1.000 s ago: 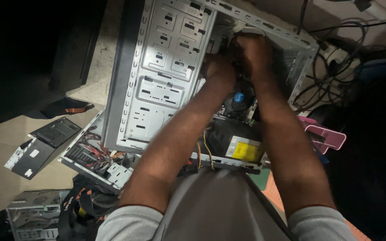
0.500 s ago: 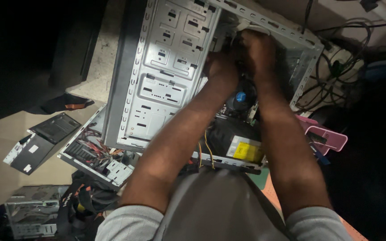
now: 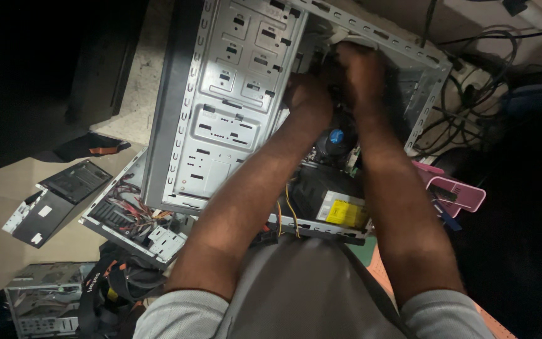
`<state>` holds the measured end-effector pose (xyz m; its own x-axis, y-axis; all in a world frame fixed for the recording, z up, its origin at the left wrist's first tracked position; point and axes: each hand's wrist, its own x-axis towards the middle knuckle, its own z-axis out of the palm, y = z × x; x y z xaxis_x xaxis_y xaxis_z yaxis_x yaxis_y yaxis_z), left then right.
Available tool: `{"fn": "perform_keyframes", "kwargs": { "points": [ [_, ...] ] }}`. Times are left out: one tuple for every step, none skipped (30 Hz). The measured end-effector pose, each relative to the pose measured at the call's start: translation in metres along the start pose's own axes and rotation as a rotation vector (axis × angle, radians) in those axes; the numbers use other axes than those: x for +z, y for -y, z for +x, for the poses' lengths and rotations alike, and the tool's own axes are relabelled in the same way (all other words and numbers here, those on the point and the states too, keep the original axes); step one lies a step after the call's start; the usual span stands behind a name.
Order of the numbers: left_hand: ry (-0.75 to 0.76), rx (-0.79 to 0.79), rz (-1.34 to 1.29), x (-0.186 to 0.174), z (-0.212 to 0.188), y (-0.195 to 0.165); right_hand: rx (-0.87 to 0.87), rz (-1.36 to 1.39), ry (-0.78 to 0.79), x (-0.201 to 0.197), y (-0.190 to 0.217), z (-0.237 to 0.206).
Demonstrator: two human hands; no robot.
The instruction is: The person works inside an open desktop computer case on a workbench, using a screwdriver to loosen and remove screws from the motherboard area. They reposition components, handle cables and a cooling fan, and continue unscrewing and adjusting parts inside the case throughout the episode.
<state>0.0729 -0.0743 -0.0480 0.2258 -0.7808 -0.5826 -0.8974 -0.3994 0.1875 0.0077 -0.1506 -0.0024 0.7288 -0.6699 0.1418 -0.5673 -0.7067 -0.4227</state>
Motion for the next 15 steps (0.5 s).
{"fn": "perform_keyframes", "kwargs": {
  "points": [
    [0.0,-0.001,0.002,0.0003,-0.0003,-0.0001,-0.008,-0.009,0.009,0.0002,-0.0001,-0.0009],
    [0.0,0.001,0.001,0.0005,-0.0003,0.0,-0.016,-0.02,0.017,-0.0001,-0.0003,-0.0027],
    [-0.001,0.001,0.002,0.0006,-0.0003,-0.0001,-0.026,-0.031,0.023,-0.0006,0.0003,-0.0028],
    [-0.002,0.002,0.002,0.0004,0.0,0.0,-0.007,-0.038,0.037,-0.0012,0.0008,-0.0024],
    [-0.001,0.001,0.002,0.0005,0.0001,-0.0001,0.014,-0.044,0.054,-0.0016,0.0013,-0.0026],
    [0.0,0.002,0.001,0.0006,0.0002,-0.0003,0.036,-0.051,0.073,-0.0018,0.0016,-0.0028],
    [0.0,0.004,0.002,0.0006,0.0004,-0.0004,0.045,-0.063,0.086,-0.002,0.0014,-0.0025],
    [0.0,0.004,0.002,0.0005,0.0007,-0.0006,0.053,-0.074,0.097,-0.0018,0.0008,-0.0017],
    [0.0,0.005,0.003,0.0006,0.0008,-0.0007,0.061,-0.084,0.109,-0.0017,0.0001,-0.0017],
    [0.0,0.004,0.002,0.0008,0.0009,-0.0006,0.042,-0.061,0.098,-0.0014,-0.0009,-0.0016],
    [0.0,0.004,0.002,0.001,0.0009,-0.001,0.024,-0.037,0.087,-0.001,-0.0019,-0.0018],
    [-0.001,0.004,0.003,0.0012,0.0013,-0.0009,0.006,-0.015,0.075,-0.0009,-0.0029,-0.0026],
    [-0.002,0.006,0.005,0.0016,0.0012,-0.0012,0.032,-0.037,0.089,-0.0004,-0.0037,-0.0023],
    [-0.001,0.009,0.008,0.0016,0.0018,-0.0012,0.057,-0.06,0.101,-0.0003,-0.004,-0.002],
    [-0.003,0.009,0.009,0.0021,0.0017,-0.0015,0.082,-0.083,0.115,-0.0002,-0.004,-0.0022]
  ]
}}
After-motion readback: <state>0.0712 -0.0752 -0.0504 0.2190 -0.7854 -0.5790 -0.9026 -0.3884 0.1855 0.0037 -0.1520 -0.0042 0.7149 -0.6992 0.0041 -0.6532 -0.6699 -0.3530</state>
